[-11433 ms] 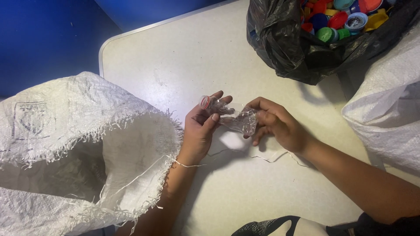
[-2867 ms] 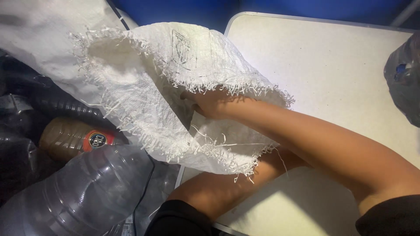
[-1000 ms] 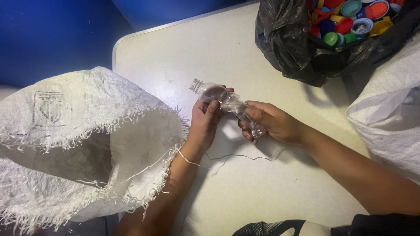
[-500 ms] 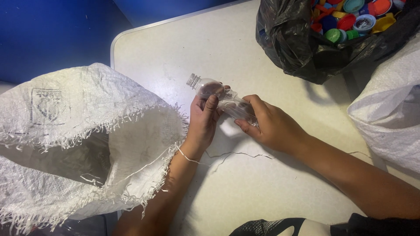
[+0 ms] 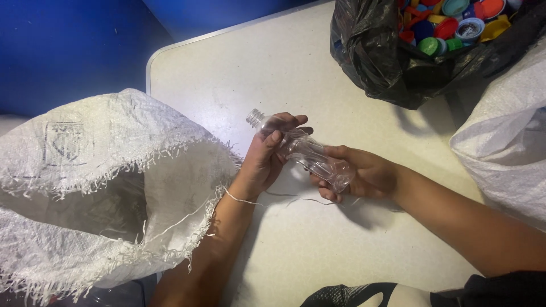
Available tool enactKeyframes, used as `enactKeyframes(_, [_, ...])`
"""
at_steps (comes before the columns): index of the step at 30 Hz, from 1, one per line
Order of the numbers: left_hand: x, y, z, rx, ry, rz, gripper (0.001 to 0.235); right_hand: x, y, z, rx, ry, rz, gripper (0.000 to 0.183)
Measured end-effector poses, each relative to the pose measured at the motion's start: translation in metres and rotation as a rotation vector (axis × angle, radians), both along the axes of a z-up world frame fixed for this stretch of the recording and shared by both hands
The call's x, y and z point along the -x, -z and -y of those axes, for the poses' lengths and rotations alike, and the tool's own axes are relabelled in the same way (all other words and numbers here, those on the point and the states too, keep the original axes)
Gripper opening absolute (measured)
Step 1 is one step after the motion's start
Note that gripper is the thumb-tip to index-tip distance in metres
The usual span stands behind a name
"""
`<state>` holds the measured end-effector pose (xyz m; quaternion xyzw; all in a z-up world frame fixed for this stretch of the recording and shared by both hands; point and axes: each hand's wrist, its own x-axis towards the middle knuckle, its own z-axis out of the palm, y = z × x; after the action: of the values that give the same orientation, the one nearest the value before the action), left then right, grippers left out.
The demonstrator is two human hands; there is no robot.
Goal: The person retrieves empty plastic bottles from a large white sack, removes the caps, and places the caps into a black bag. They then place the empty bottles into a separate white sack. The process is repeated for multiple bottles.
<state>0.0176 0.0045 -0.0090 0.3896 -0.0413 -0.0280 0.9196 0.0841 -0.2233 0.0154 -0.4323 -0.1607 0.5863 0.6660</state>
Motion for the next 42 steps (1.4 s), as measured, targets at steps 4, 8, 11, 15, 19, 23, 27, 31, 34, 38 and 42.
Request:
enactKeyframes(4, [0.001,0.002,0.001,0.072,0.055,-0.020,0.054,0.000,0.006,-0.002,-0.088,-0.030,-0.610,0.053])
enactKeyframes(8, [0.003,0.004,0.002,0.145,0.131,0.010,0.041,-0.002,0.019,0.001,-0.255,-0.133,-0.563,0.046])
enactKeyframes(11, [0.003,0.011,0.003,0.198,0.155,0.019,0.031,0.000,0.009,-0.001,-0.150,-0.109,-0.369,0.036])
enactKeyframes(15, [0.005,0.005,0.009,0.180,0.029,-0.004,0.022,0.001,0.022,-0.006,0.059,-0.025,-0.072,0.033])
enactKeyframes(19, [0.006,-0.004,0.016,0.144,-0.078,-0.018,0.020,0.006,0.003,-0.010,0.145,-0.004,0.376,0.034])
enactKeyframes(23, [0.008,-0.012,0.018,0.144,-0.088,-0.005,0.018,0.019,-0.034,-0.011,0.275,0.017,0.672,0.035])
enactKeyframes(27, [0.010,-0.014,0.021,0.142,-0.109,-0.006,0.018,0.030,-0.050,-0.012,0.377,0.067,0.954,0.040])
enactKeyframes(31, [0.011,-0.012,0.024,0.143,-0.143,-0.020,0.019,0.034,-0.050,-0.011,0.492,0.098,1.119,0.046])
enactKeyframes(34, [0.012,-0.001,0.020,0.145,-0.133,0.003,0.021,0.034,-0.050,-0.011,0.512,0.098,1.149,0.045])
enactKeyframes(38, [0.010,-0.014,0.021,0.086,-0.055,0.043,0.035,0.023,-0.029,-0.003,0.374,0.125,1.080,0.043])
enactKeyframes(42, [0.010,-0.018,0.025,0.026,-0.023,0.003,0.055,0.022,-0.034,-0.001,0.319,0.191,0.765,0.041])
